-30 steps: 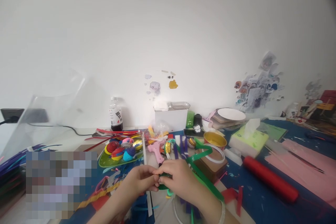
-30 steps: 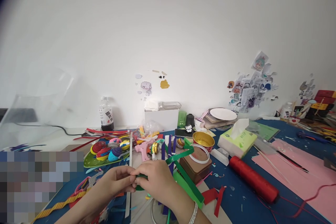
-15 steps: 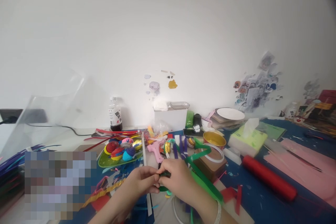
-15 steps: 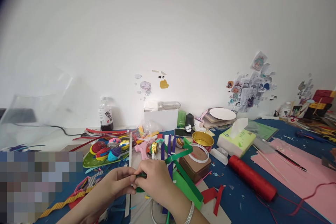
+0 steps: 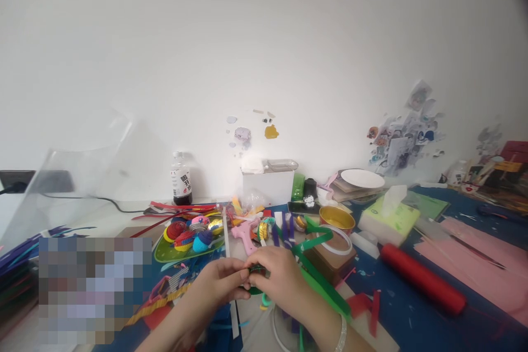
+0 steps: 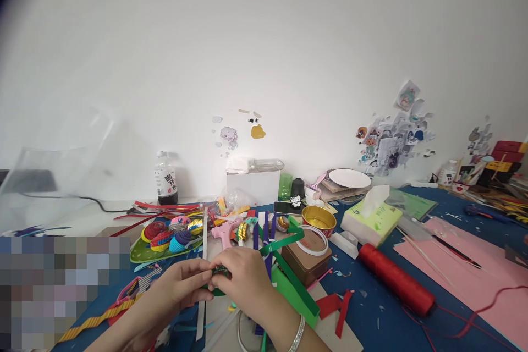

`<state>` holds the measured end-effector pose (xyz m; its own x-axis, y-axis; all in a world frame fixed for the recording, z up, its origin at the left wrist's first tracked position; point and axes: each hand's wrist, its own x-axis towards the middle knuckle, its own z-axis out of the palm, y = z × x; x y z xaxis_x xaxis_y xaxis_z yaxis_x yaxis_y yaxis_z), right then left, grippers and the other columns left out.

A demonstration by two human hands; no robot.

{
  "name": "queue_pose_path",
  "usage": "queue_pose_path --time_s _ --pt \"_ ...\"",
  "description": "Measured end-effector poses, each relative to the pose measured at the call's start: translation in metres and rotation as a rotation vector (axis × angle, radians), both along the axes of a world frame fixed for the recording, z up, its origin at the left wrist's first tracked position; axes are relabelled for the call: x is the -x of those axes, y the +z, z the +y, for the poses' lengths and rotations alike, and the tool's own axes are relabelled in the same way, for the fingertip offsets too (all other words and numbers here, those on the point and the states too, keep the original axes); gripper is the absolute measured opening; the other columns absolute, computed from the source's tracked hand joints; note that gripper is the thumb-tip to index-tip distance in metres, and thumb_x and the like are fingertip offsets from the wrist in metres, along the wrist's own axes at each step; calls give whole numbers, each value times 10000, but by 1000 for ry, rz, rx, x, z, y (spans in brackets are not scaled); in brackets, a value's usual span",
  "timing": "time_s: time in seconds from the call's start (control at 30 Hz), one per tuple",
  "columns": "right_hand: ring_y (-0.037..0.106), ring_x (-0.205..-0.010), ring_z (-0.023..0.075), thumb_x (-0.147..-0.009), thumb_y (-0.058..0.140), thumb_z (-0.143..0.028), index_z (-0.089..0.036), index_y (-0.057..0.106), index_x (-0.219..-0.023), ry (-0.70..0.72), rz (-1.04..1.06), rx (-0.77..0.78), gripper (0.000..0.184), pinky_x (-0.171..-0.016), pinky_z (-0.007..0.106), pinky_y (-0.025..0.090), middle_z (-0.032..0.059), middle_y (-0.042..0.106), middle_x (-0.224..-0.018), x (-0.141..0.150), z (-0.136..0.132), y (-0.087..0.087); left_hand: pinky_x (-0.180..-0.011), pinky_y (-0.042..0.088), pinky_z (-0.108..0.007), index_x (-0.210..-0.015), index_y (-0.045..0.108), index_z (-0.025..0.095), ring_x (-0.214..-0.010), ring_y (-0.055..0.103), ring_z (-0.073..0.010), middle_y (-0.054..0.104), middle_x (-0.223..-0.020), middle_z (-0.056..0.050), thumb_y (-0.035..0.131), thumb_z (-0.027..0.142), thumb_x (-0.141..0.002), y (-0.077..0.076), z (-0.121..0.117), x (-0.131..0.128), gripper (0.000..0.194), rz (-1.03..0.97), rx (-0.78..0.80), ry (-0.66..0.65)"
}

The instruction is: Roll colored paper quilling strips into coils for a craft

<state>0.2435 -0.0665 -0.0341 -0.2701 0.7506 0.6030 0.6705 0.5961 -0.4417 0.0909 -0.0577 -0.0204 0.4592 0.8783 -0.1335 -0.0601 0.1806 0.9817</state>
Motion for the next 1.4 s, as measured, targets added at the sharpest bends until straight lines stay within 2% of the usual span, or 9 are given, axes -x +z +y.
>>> queue_pose_path --time_s 0.2,0.47,0.53,0.63,0.73,0.9,1.2,1.3,1.4 --pt "601 -705 137 -725 552 -87 -217 647 -806 57 -1 -78 180 -628 217 407 -6 679 -757 -3 2 -1 -655 475 -240 -692 651 143 -616 565 -120 614 -630 10 736 377 -586 0 0 -1 270 -17 5 33" --pt "584 -568 152 -663 594 -140 -193 598 -646 -143 -76 -140 56 -501 222 352 0 639 -609 3 3 -11 -698 485 -270 -738 653 148 -694 590 -154 639 -699 -11 720 391 -593 0 -6 -5 290 4 -2 45" --pt "600 -607 153 -673 595 -122 -198 629 -713 -105 -80 -89 93 -532 220 380 2 663 -658 2 2 -7 -710 481 -273 -740 649 148 -695 592 -151 642 -698 -7 722 378 -590 0 -4 -5 284 15 -12 34" --pt "613 -718 141 -752 546 -114 -250 648 -924 101 -100 -29 242 -629 216 424 -5 687 -796 -4 0 0 -706 474 -273 -701 647 143 -660 595 -146 644 -669 2 737 353 -563 1 1 -1 267 71 -46 27" --pt "602 -753 141 -795 524 -134 -252 658 -959 204 -102 -41 242 -666 225 435 11 685 -836 -10 1 2 -693 471 -280 -649 649 138 -638 593 -157 645 -618 6 755 347 -520 3 4 2 268 114 -86 9" --pt "597 -725 141 -747 580 -115 -221 678 -865 169 -57 -53 186 -645 221 431 12 688 -794 -9 3 -1 -692 471 -296 -650 660 134 -641 604 -178 656 -600 -3 782 368 -462 -3 10 3 324 143 -83 -4" --pt "542 -593 129 -705 605 -158 -202 611 -635 0 -190 -46 83 -509 200 329 -24 587 -585 -6 4 -5 -648 474 -288 -667 662 129 -615 583 -163 636 -596 -4 773 422 -468 -5 10 0 371 135 -121 -20" --pt "559 -611 139 -704 613 -174 -214 627 -703 -20 -221 -15 42 -523 206 337 -23 616 -618 -6 3 -3 -646 464 -275 -684 657 127 -615 580 -156 639 -606 -1 762 401 -492 -3 9 0 351 129 -109 -22" --pt "590 -699 136 -753 579 -153 -258 646 -873 101 -207 27 173 -607 203 385 -21 674 -772 -8 1 1 -621 448 -258 -654 633 133 -617 581 -158 629 -591 8 732 376 -533 -2 9 3 289 192 -130 -50"
